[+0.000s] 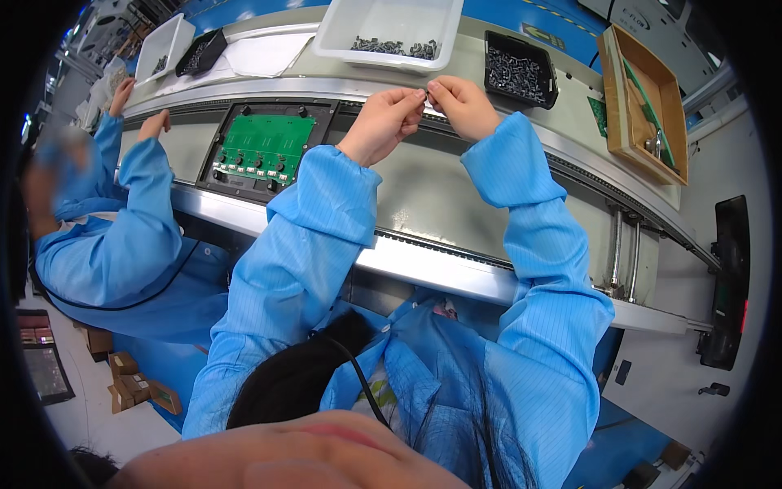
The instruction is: Assembling electronic components onto green printed circuit boards at a manual assembly station.
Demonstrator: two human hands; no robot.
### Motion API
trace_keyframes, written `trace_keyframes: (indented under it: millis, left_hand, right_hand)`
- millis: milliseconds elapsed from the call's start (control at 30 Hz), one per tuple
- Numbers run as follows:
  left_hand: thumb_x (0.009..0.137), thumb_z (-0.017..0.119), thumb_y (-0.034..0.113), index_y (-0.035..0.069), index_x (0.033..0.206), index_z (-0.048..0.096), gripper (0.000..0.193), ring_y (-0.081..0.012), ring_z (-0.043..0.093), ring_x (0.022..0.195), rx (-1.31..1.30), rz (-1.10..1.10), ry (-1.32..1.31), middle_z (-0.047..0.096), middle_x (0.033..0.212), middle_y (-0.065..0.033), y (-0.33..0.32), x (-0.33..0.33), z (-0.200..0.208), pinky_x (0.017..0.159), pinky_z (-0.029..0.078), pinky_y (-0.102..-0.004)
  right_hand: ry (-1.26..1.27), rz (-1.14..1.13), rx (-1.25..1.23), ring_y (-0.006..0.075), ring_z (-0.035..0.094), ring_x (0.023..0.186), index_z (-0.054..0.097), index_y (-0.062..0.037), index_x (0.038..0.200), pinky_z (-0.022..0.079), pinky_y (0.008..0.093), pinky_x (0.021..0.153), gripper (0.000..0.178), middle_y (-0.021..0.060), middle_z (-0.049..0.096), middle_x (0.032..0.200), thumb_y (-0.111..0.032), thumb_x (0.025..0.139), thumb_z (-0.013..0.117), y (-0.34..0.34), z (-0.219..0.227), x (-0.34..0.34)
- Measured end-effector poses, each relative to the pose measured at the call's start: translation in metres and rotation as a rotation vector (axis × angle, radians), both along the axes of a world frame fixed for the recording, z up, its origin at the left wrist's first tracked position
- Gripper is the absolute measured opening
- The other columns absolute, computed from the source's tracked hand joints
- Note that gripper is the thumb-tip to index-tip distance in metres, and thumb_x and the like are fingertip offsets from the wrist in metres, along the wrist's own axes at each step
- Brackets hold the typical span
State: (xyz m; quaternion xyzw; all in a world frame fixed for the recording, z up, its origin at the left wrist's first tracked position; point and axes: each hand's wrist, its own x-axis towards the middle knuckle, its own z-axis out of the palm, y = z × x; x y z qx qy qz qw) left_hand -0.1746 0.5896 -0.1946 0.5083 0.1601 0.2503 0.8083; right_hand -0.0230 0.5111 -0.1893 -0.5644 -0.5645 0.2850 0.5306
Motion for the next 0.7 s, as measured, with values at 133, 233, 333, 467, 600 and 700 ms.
trace_keyframes:
  millis: [133,233,333,467,600,700]
  left_hand:
    - [0.094,0.053,0.014,-0.002,0.090,0.060,0.017,-0.0056,0.042,0.062,0.005,-0.016,-0.002,0.052,0.072,-0.0030,0.000,-0.004,-0.002,0.052,0.035,-0.0161]
    - [0.094,0.053,0.014,-0.002,0.092,0.060,0.017,-0.0057,0.041,0.062,-0.001,-0.020,-0.019,0.052,0.073,-0.0033,0.000,-0.003,-0.001,0.052,0.035,-0.0161]
    - [0.093,0.055,0.014,-0.001,0.092,0.060,0.016,-0.0057,0.044,0.062,-0.023,-0.013,-0.069,0.053,0.073,-0.0032,-0.002,-0.001,0.001,0.052,0.036,-0.0160]
    - [0.093,0.054,0.013,-0.002,0.093,0.059,0.016,-0.0057,0.044,0.063,-0.050,-0.056,-0.079,0.053,0.075,-0.0037,-0.003,-0.003,0.004,0.052,0.036,-0.0161]
    - [0.094,0.051,0.013,-0.002,0.094,0.058,0.016,-0.0052,0.042,0.062,-0.077,-0.059,-0.039,0.051,0.072,-0.0027,-0.004,-0.004,0.012,0.051,0.035,-0.0160]
    - [0.095,0.049,0.013,-0.002,0.095,0.058,0.017,-0.0048,0.040,0.060,-0.099,-0.027,0.008,0.049,0.068,-0.0016,-0.007,-0.015,0.017,0.051,0.034,-0.0159]
  right_hand:
    - [0.309,-0.043,-0.011,0.0045,0.037,0.056,0.054,-0.0062,0.081,0.028,0.0164,0.048,0.023,-0.0021,0.047,0.064,-0.021,0.097,0.045,-0.002,0.006,-0.026]
    - [0.453,-0.048,-0.021,0.0040,0.036,0.054,0.053,-0.0068,0.082,0.026,0.0162,0.047,0.023,-0.0027,0.045,0.062,-0.022,0.097,0.045,-0.002,0.004,-0.029]
    - [0.575,-0.015,-0.040,0.0037,0.034,0.052,0.051,-0.0079,0.083,0.024,0.0165,0.046,0.023,-0.0032,0.043,0.061,-0.023,0.098,0.043,-0.004,0.000,-0.028]
    - [0.613,-0.021,-0.082,0.0042,0.031,0.049,0.049,-0.0085,0.082,0.022,0.0170,0.044,0.024,-0.0032,0.041,0.059,-0.025,0.098,0.042,-0.019,0.004,-0.022]
    - [0.680,-0.012,-0.100,0.0044,0.029,0.048,0.048,-0.0091,0.081,0.021,0.0174,0.043,0.026,-0.0034,0.039,0.058,-0.026,0.099,0.040,-0.038,0.009,-0.018]
    - [0.739,0.017,-0.116,0.0043,0.029,0.047,0.047,-0.0094,0.080,0.021,0.0176,0.042,0.026,-0.0035,0.038,0.058,-0.027,0.099,0.040,-0.051,0.007,-0.018]
